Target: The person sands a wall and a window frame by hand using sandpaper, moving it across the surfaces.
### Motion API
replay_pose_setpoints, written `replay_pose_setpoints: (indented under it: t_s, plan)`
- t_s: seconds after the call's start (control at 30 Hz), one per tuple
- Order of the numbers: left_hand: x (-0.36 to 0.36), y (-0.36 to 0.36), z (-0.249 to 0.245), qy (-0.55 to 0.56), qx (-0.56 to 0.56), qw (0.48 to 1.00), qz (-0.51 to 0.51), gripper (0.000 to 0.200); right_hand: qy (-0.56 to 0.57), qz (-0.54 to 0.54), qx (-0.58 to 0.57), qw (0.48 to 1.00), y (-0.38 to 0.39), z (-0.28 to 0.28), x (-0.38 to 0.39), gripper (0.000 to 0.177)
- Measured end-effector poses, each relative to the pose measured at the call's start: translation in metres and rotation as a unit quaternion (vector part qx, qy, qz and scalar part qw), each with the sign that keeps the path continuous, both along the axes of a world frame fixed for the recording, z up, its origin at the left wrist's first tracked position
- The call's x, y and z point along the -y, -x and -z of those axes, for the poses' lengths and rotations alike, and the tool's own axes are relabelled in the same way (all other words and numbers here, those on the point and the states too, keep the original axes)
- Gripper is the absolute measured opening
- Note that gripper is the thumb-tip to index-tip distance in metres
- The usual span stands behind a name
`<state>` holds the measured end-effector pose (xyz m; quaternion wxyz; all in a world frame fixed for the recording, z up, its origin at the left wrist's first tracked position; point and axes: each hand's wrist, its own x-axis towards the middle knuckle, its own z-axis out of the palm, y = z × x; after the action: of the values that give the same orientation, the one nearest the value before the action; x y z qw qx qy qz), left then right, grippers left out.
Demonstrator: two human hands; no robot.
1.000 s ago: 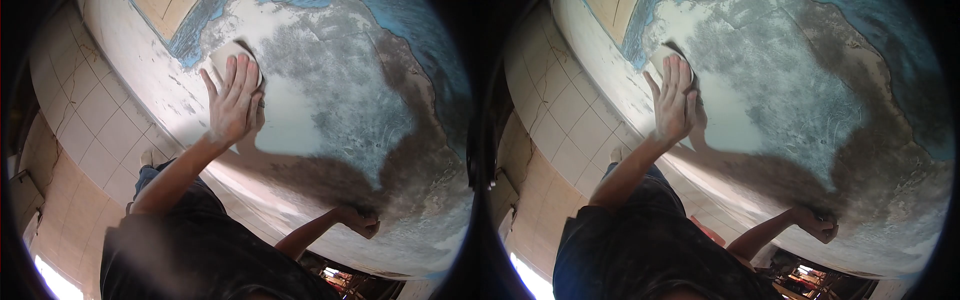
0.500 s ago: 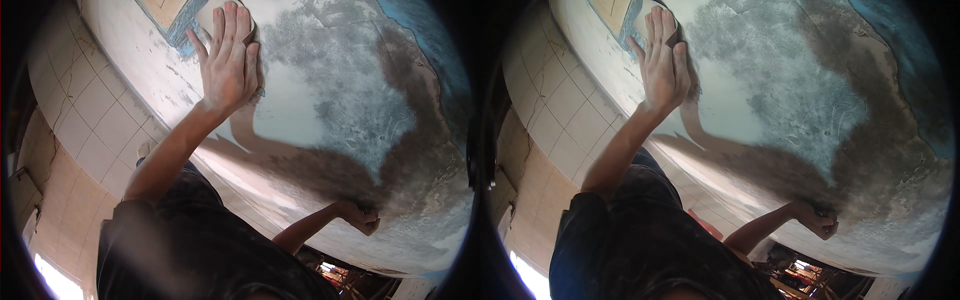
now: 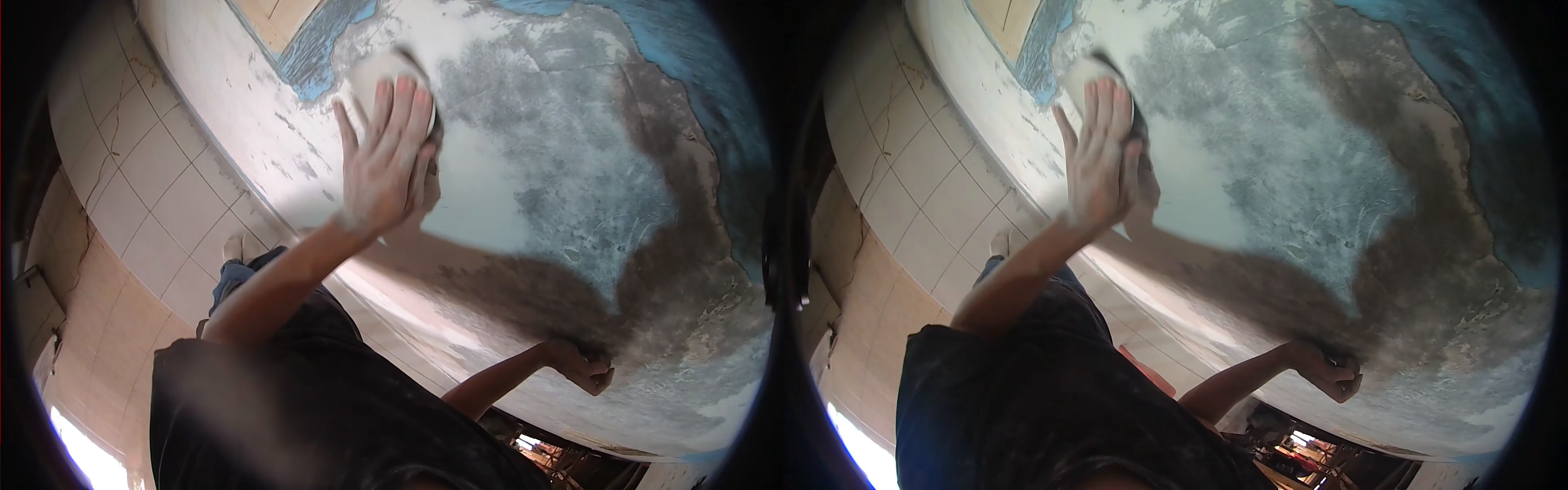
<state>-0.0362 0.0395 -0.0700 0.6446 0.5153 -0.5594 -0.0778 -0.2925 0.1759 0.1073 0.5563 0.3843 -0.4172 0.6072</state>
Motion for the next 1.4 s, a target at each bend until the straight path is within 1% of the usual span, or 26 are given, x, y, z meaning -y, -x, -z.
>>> replay_pose_setpoints:
  t_s: [0.03, 0.07, 0.17, 0.2, 0.3, 0.33, 0.43, 0.5, 0.6, 0.7, 0.83, 0.87, 0.93, 1.0, 1.1, 1.13, 1.23, 1.3, 1.37, 1.4]
  plan:
    - [-0.005, 0.002, 0.007, -0.014, 0.009, 1.0, 0.019, 0.051, 0.004, -0.003, 0.003, 1.0, -0.001, 0.0, 0.001, 0.026]
    - [-0.004, -0.003, 0.008, -0.02, 0.04, 0.999, 0.015, 0.052, 0.005, -0.005, 0.006, 1.0, -0.003, 0.0, 0.002, 0.026]
    - [0.026, -0.021, -0.021, 0.021, 0.023, 0.998, -0.045, 0.051, 0.006, -0.004, 0.0, 1.0, -0.002, -0.001, 0.001, 0.025]
    - [0.037, -0.03, -0.033, 0.051, 0.006, 0.996, -0.066, 0.051, 0.008, -0.004, 0.0, 1.0, -0.001, 0.0, 0.001, 0.024]
    - [0.046, -0.028, -0.035, 0.078, -0.026, 0.993, -0.082, 0.051, 0.016, -0.016, 0.011, 1.0, -0.01, 0.0, 0.004, 0.023]
    - [0.035, -0.026, -0.033, 0.023, -0.008, 0.998, -0.064, 0.051, 0.016, -0.016, 0.018, 1.0, -0.01, 0.001, 0.006, 0.023]
    - [0.009, -0.011, -0.002, -0.005, 0.018, 1.0, -0.007, 0.051, 0.014, -0.011, 0.027, 0.999, -0.009, 0.0, 0.004, 0.022]
    - [0.021, -0.019, -0.006, 0.032, 0.021, 0.999, -0.018, 0.051, 0.011, -0.002, 0.025, 1.0, -0.011, 0.0, 0.003, 0.022]
    - [0.047, -0.042, -0.027, 0.107, 0.029, 0.993, -0.028, 0.054, 0.006, -0.005, 0.009, 1.0, -0.006, 0.001, 0.002, 0.022]
    - [0.052, -0.059, -0.018, 0.122, 0.101, 0.987, -0.017, 0.055, 0.005, -0.016, 0.032, 0.999, -0.002, 0.0, 0.0, 0.022]
    - [0.034, -0.044, 0.012, 0.098, 0.094, 0.99, 0.037, 0.052, 0.013, 0.009, 0.027, 1.0, -0.01, 0.001, 0.005, 0.023]
    - [0.038, -0.045, 0.003, 0.1, 0.09, 0.99, 0.029, 0.053, 0.017, 0.012, 0.025, 0.999, -0.012, 0.001, 0.005, 0.023]
    - [0.051, -0.06, -0.031, 0.116, 0.13, 0.985, -0.01, 0.054, 0.01, 0.009, 0.007, 1.0, -0.009, -0.001, 0.003, 0.023]
    - [0.064, -0.072, -0.05, 0.145, 0.155, 0.977, -0.028, 0.056, 0.004, -0.006, -0.009, 1.0, -0.002, 0.0, 0.001, 0.023]
    - [0.061, -0.072, -0.038, 0.157, 0.157, 0.975, 0.012, 0.057, -0.001, 0.011, 0.033, 0.999, -0.009, 0.001, 0.001, 0.024]
    - [0.057, -0.073, -0.024, 0.156, 0.19, 0.969, 0.025, 0.049, 0.002, 0.002, 0.032, 0.999, -0.011, 0.001, 0.002, 0.024]
    - [0.055, -0.077, -0.001, 0.149, 0.23, 0.961, 0.04, 0.049, 0.013, -0.015, 0.031, 0.999, -0.015, 0.001, 0.005, 0.023]
    - [0.06, -0.079, -0.021, 0.174, 0.217, 0.96, 0.034, 0.051, 0.01, -0.02, 0.029, 0.999, -0.014, 0.0, 0.005, 0.023]
    - [0.063, -0.082, -0.043, 0.187, 0.22, 0.957, 0.015, 0.053, 0.007, -0.02, 0.003, 1.0, -0.009, -0.001, 0.004, 0.022]
    - [0.065, -0.075, -0.037, 0.192, 0.199, 0.961, 0.013, 0.059, 0.005, -0.021, -0.007, 1.0, -0.007, -0.001, 0.004, 0.022]
